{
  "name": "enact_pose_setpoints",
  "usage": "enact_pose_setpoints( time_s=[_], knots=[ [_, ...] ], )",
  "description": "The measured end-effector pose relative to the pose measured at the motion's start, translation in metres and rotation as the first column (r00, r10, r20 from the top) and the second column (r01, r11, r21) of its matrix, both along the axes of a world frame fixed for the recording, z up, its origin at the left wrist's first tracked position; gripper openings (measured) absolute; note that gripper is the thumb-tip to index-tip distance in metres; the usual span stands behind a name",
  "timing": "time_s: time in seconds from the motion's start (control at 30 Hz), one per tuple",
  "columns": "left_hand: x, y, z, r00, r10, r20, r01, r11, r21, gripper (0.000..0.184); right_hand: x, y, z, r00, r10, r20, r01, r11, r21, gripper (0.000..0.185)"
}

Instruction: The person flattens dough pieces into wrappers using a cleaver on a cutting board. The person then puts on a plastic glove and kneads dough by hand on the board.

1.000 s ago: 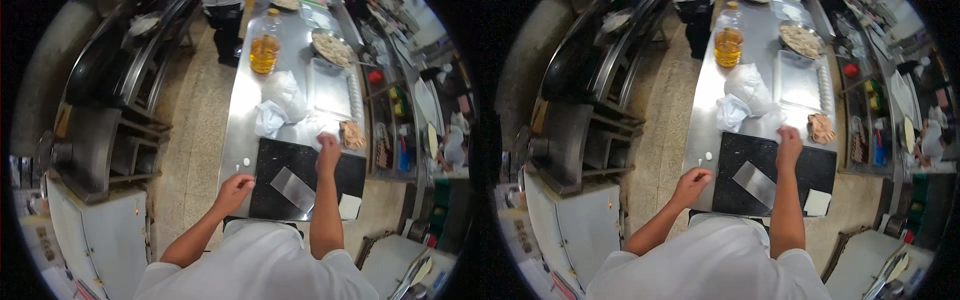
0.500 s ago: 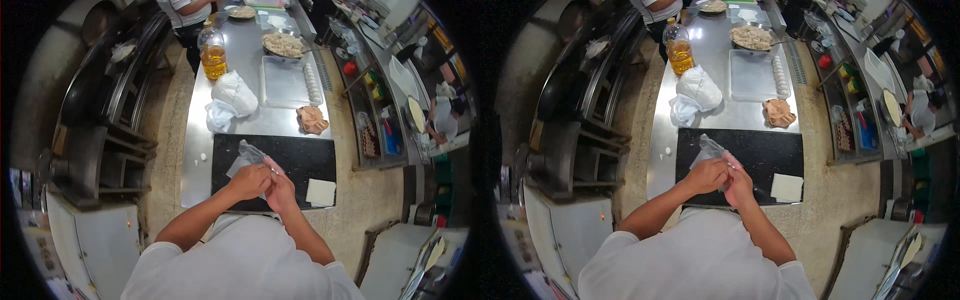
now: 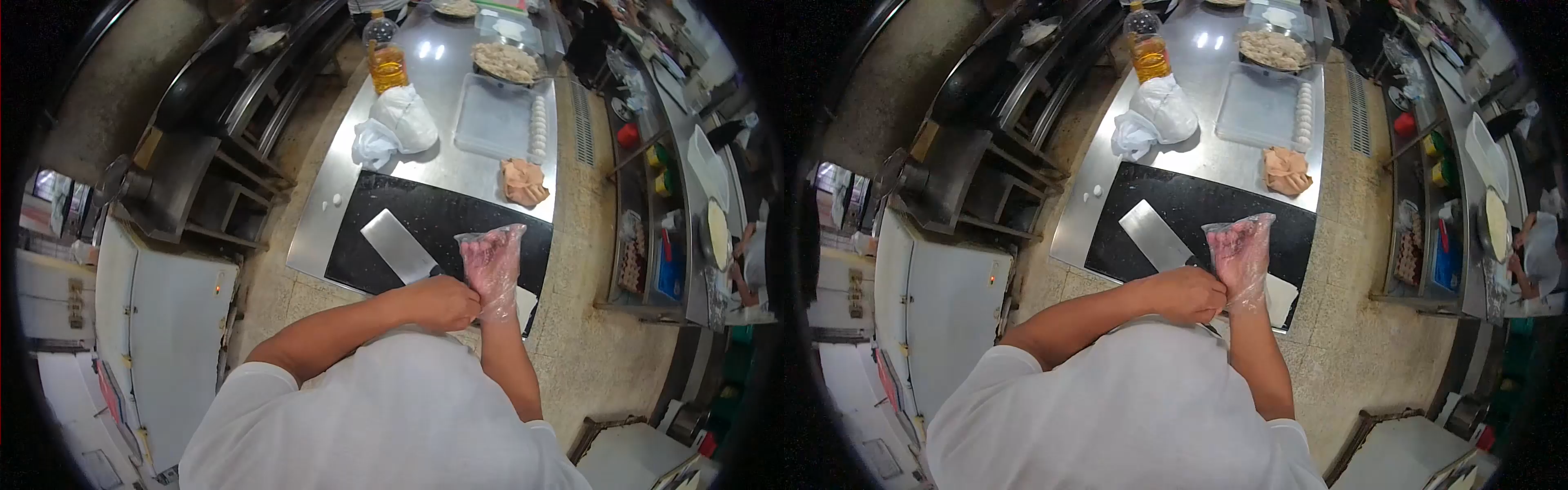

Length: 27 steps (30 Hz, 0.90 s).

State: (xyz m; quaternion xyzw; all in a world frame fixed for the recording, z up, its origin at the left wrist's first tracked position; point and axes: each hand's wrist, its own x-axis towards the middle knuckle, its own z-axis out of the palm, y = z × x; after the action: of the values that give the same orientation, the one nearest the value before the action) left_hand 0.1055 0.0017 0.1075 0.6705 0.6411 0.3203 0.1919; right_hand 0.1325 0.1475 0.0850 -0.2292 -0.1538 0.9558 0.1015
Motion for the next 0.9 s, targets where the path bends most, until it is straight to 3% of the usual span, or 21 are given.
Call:
enact_pose_setpoints(
  time_s=[0.1,0.13,0.17,0.2,0.23,0.3,0.33,0.4,0.5,0.57,0.63,0.7,0.77,0.83,0.9],
  knots=[
    [-0.010,-0.004,0.000,0.997,0.054,0.055,-0.047,0.990,-0.135,0.015,-0.006,0.002,-0.001,0.996,0.061,-0.057,-0.062,0.998,-0.022,0.047],
    [-0.015,-0.008,-0.006,0.996,0.061,0.059,-0.053,0.990,-0.130,0.015,-0.007,-0.001,-0.010,0.993,0.120,-0.015,-0.099,0.872,0.480,0.043],
    [-0.021,-0.016,-0.017,0.996,0.089,0.029,-0.085,0.989,-0.123,0.017,-0.003,-0.004,-0.019,0.988,0.145,0.052,-0.120,0.513,0.850,0.041],
    [-0.029,-0.025,-0.023,0.994,0.106,-0.005,-0.106,0.988,-0.115,0.019,0.001,-0.010,-0.018,0.938,0.133,0.319,-0.343,0.248,0.906,0.033],
    [-0.043,-0.035,-0.023,0.996,0.084,-0.011,-0.084,0.990,-0.111,0.019,0.008,-0.019,0.001,0.911,0.069,0.407,-0.392,-0.169,0.904,0.035],
    [-0.073,-0.062,-0.023,0.964,0.208,0.169,-0.186,0.973,-0.136,0.019,0.028,-0.034,-0.041,0.979,0.022,0.204,-0.166,-0.498,0.851,0.032],
    [-0.089,-0.076,-0.026,0.969,0.168,0.179,-0.144,0.980,-0.138,0.019,0.038,-0.042,-0.054,0.977,-0.018,0.215,-0.196,-0.490,0.849,0.032],
    [-0.124,-0.098,-0.033,0.893,0.405,0.194,-0.390,0.914,-0.114,0.015,0.050,-0.056,-0.071,0.933,-0.095,0.346,-0.304,-0.720,0.623,0.034],
    [-0.165,-0.110,-0.041,0.835,0.455,0.309,-0.422,0.890,-0.171,0.011,0.054,-0.082,-0.088,0.802,-0.318,0.506,-0.563,-0.685,0.462,0.027],
    [-0.174,-0.106,-0.046,0.860,0.377,0.343,-0.315,0.922,-0.224,0.013,0.046,-0.089,-0.067,0.751,-0.375,0.543,-0.632,-0.648,0.426,0.021],
    [-0.174,-0.092,-0.061,0.838,0.237,0.491,-0.133,0.962,-0.238,0.017,0.044,-0.094,-0.056,0.658,-0.305,0.688,-0.740,-0.429,0.518,0.029],
    [-0.163,-0.076,-0.075,0.833,0.094,0.546,-0.010,0.988,-0.154,0.020,0.061,-0.107,-0.051,0.630,-0.388,0.673,-0.777,-0.304,0.551,0.027],
    [-0.149,-0.063,-0.076,0.815,-0.086,0.573,0.143,0.988,-0.055,0.019,0.085,-0.121,-0.055,0.517,-0.563,0.645,-0.834,-0.160,0.528,0.023],
    [-0.142,-0.056,-0.061,0.780,-0.127,0.613,0.207,0.976,-0.061,0.019,0.122,-0.132,-0.064,0.472,-0.631,0.615,-0.819,-0.057,0.570,0.024],
    [-0.138,-0.050,-0.060,0.753,-0.164,0.638,0.232,0.972,-0.024,0.019,0.140,-0.137,-0.043,0.311,-0.770,0.558,-0.676,0.233,0.699,0.026]
  ],
)
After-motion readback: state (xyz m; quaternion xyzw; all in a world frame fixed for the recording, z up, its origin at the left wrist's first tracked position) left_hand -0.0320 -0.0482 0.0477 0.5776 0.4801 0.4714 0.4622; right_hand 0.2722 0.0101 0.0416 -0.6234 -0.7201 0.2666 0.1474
